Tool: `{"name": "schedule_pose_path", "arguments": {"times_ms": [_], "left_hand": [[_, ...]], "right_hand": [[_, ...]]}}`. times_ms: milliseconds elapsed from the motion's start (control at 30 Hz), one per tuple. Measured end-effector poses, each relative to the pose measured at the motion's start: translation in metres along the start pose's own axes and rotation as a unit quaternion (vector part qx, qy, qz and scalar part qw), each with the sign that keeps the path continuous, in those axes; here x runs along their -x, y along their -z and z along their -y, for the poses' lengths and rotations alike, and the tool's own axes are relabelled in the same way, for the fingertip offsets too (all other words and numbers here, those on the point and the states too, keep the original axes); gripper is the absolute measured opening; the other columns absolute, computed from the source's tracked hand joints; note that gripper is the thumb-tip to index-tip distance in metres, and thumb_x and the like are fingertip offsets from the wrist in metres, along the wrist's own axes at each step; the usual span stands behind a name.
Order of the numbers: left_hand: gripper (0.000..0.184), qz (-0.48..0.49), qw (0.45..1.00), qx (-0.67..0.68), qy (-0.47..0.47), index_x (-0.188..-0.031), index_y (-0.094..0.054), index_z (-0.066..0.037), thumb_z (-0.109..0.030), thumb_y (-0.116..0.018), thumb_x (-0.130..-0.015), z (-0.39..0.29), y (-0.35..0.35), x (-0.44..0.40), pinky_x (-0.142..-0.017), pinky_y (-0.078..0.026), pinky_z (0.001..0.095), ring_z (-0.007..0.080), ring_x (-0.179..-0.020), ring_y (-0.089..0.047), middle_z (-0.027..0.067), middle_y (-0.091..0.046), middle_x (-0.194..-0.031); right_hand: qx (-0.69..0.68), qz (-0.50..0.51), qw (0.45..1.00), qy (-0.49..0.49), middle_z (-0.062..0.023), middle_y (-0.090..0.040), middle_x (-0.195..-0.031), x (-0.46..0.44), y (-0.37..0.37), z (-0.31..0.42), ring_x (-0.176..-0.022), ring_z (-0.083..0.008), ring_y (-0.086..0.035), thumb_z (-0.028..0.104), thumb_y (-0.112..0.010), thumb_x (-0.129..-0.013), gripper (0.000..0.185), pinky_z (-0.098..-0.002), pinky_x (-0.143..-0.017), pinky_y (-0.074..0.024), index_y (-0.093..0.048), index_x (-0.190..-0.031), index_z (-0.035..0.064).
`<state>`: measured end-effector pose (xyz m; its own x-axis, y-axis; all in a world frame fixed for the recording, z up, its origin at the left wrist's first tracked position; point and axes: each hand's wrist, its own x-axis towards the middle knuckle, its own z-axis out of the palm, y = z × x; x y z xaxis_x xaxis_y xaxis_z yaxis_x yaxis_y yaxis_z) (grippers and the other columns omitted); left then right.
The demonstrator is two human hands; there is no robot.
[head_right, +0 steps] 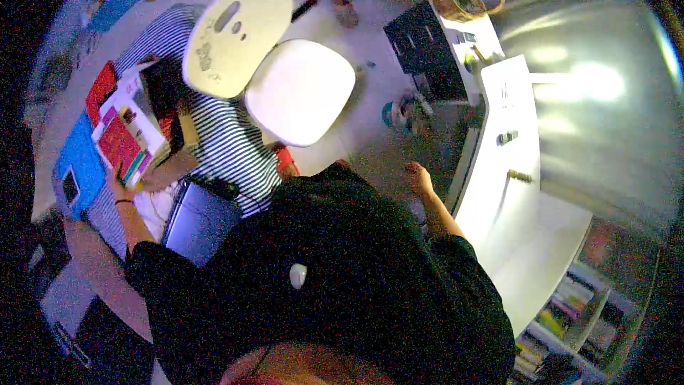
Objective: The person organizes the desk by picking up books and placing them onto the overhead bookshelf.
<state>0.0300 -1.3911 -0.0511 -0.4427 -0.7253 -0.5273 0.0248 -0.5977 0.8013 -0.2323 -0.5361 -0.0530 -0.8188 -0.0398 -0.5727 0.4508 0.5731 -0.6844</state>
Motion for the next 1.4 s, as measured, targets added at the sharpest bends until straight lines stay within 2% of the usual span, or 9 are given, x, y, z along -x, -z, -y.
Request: {"name": "schedule_pose_path", "arguments": {"times_ms": [233,300,333,433,700,1000,1067,1167,1400], "left_hand": [[0.054,0.070,0.975,-0.190,-0.089,-0.116,-0.050,-0.001,-0.027,-0.067,-0.072,-0.036,0.081,-0.130,-0.085,-0.044,0.0351,0.0234,-0.100,-0.053,0.0096,-0.055,-0.108],[0.080,-0.109,0.799,-0.534,-0.256,-0.129,-0.039,-0.003,-0.039,-0.072,-0.066,-0.036,0.078,-0.157,-0.088,-0.043,0.0370,0.0288,-0.104,-0.051,0.0140,-0.053,-0.115],[0.096,-0.207,0.547,-0.789,-0.190,-0.134,-0.031,-0.007,-0.047,-0.074,-0.058,-0.053,0.001,-0.096,-0.091,-0.041,0.0400,0.0338,-0.107,-0.049,0.0187,-0.050,-0.121],[0.074,-0.033,0.386,-0.887,-0.251,-0.131,-0.038,-0.027,-0.035,-0.069,-0.065,-0.005,-0.005,-0.116,-0.094,-0.037,0.0453,0.0299,-0.120,-0.039,0.0058,-0.040,-0.134],[0.053,-0.103,0.471,-0.874,-0.070,-0.125,-0.044,-0.030,-0.018,-0.056,-0.075,-0.020,-0.084,-0.072,-0.095,-0.029,0.0606,0.0246,-0.117,-0.042,0.0026,-0.042,-0.131],[0.044,-0.171,0.616,-0.726,-0.253,-0.112,-0.051,-0.009,-0.009,-0.059,-0.069,0.057,-0.066,0.001,-0.085,-0.043,0.0419,0.0349,-0.104,-0.049,0.0178,-0.051,-0.113],[0.042,-0.116,0.401,-0.883,-0.217,-0.109,-0.055,-0.005,-0.021,-0.061,-0.070,0.138,-0.010,0.007,-0.089,-0.040,0.0405,0.0331,-0.107,-0.047,0.0182,-0.054,-0.108],[0.051,-0.002,0.682,-0.725,-0.098,-0.114,-0.054,-0.008,-0.015,-0.061,-0.064,0.214,-0.002,0.099,-0.096,-0.035,0.0388,0.0331,-0.106,-0.049,0.0153,-0.055,-0.113],[0.050,0.219,0.692,-0.686,-0.050,-0.108,-0.058,-0.006,-0.018,-0.071,-0.061,0.350,0.001,0.193,-0.078,-0.048,0.0360,0.0267,-0.090,-0.059,0.0140,-0.060,-0.104]], "right_hand": [[0.186,0.078,0.979,-0.018,-0.0031,-0.061,-0.087,0.040,-0.044,0.064,-0.075,-0.0126,-0.057,0.020,-0.062,-0.080,0.024,-0.0263,-0.059,-0.0477,-0.059,-0.100,0.0077],[0.192,0.085,0.978,0.009,-0.0039,-0.061,-0.088,0.038,-0.050,0.062,-0.074,-0.0121,-0.056,0.020,-0.062,-0.081,0.025,-0.0263,-0.058,-0.0472,-0.058,-0.102,0.0075],[0.192,0.088,0.977,0.006,-0.0039,-0.061,-0.088,0.042,-0.052,0.070,-0.074,-0.0121,-0.056,0.020,-0.062,-0.081,0.025,-0.0263,-0.058,-0.0472,-0.058,-0.102,0.0075],[0.115,0.097,0.989,0.000,-0.0031,-0.059,-0.087,0.035,-0.054,0.063,-0.069,-0.0105,-0.054,0.021,-0.061,-0.081,0.025,-0.0247,-0.056,-0.0450,-0.058,-0.102,0.0068],[0.111,0.077,0.986,-0.094,-0.0066,-0.063,-0.098,0.038,-0.051,0.077,-0.083,-0.0151,-0.057,0.018,-0.058,-0.083,0.020,-0.0262,-0.072,-0.0446,-0.061,-0.097,0.0028],[0.185,-0.058,0.977,0.087,-0.0086,-0.058,-0.063,0.039,-0.039,-0.036,-0.055,-0.0131,-0.050,0.018,-0.061,-0.078,0.013,-0.0291,-0.052,-0.0415,-0.064,-0.076,0.0059],[0.125,-0.026,0.990,0.055,-0.0095,-0.060,-0.063,0.061,-0.041,0.000,-0.054,-0.0141,-0.052,0.024,-0.064,-0.078,0.019,-0.0298,-0.053,-0.0430,-0.065,-0.076,0.0054],[0.180,0.004,0.982,0.064,-0.0110,-0.063,-0.067,0.062,-0.030,-0.023,-0.059,-0.0164,-0.059,0.028,-0.061,-0.081,0.025,-0.0300,-0.056,-0.0458,-0.065,-0.074,0.0043],[0.160,-0.005,0.985,0.065,-0.0097,-0.055,-0.057,0.076,0.034,-0.107,-0.050,-0.0206,-0.050,0.033,-0.061,-0.082,0.034,-0.0332,-0.053,-0.0406,-0.061,-0.070,0.0007]]}}
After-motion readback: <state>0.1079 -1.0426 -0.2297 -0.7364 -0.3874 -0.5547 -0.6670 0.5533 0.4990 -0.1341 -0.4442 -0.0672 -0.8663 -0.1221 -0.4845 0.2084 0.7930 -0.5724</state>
